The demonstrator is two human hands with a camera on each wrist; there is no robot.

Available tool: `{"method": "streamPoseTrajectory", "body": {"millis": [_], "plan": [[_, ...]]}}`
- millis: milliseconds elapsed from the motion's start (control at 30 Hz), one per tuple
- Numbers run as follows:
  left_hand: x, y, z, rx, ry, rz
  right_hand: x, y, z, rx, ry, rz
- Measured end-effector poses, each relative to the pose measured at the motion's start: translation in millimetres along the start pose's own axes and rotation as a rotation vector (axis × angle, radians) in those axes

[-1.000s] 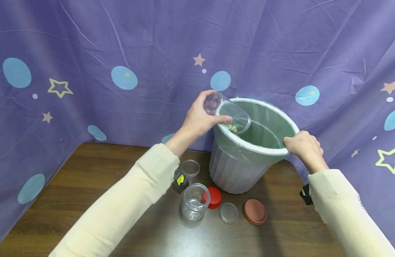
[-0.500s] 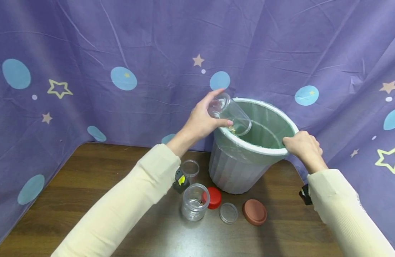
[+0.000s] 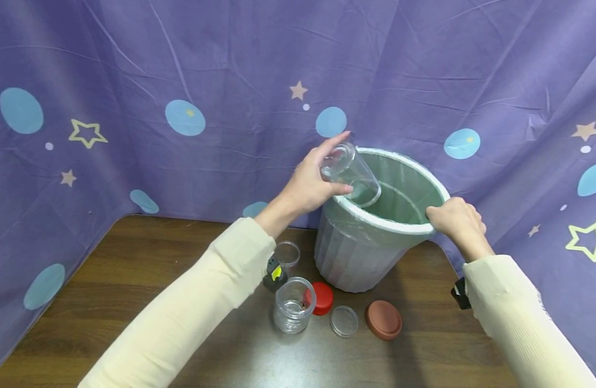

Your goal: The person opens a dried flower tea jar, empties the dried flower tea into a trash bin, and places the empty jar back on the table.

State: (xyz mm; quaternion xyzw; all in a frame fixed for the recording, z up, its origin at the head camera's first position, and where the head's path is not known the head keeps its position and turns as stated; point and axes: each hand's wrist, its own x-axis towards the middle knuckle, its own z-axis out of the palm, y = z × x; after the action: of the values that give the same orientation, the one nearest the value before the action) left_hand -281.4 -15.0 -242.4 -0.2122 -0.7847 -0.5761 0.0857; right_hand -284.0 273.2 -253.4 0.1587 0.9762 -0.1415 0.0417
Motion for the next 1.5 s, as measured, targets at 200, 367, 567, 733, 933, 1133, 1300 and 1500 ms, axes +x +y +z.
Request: {"method": "streamPoseTrajectory", "body": {"millis": [200, 367, 567, 733, 933, 1133, 1300, 1500], "plan": [[-0.4, 0.9, 4.4, 0.026, 0.085, -0.073, -0.2, 1, -1, -0.004, -0.005, 0.003], [0.0, 0.5, 6.2, 0.058, 0.119, -0.112, -0.3, 1, -1, -0.007, -0.003, 0.000], [1.5, -0.9, 7.3, 0.049, 0.117, -0.121, -0.2, 0, -1, -0.007, -0.002, -0.006], [0.9, -3.4, 7.3, 0.057, 0.084, -0.124, -0.2, 0, -1, -0.011, -0.010, -0.002], [-0.3, -7.8, 6.6, 0.004, 0.076, -0.120, -0.4, 0, -1, -0.012, -0.014, 0.002], [-0.3, -10.9, 6.0, -0.010, 0.076, -0.126, -0.4, 0, -1, -0.013, -0.011, 0.000], [-2.0, -11.5, 3.5, -0.001, 0.073, -0.136, -0.7, 0, 0, -0.007, -0.007, 0.000], [-4.1, -11.6, -0.8, -0.001, 0.079, -0.144, -0.3, 0, 0, -0.004, -0.002, -0.006]]}}
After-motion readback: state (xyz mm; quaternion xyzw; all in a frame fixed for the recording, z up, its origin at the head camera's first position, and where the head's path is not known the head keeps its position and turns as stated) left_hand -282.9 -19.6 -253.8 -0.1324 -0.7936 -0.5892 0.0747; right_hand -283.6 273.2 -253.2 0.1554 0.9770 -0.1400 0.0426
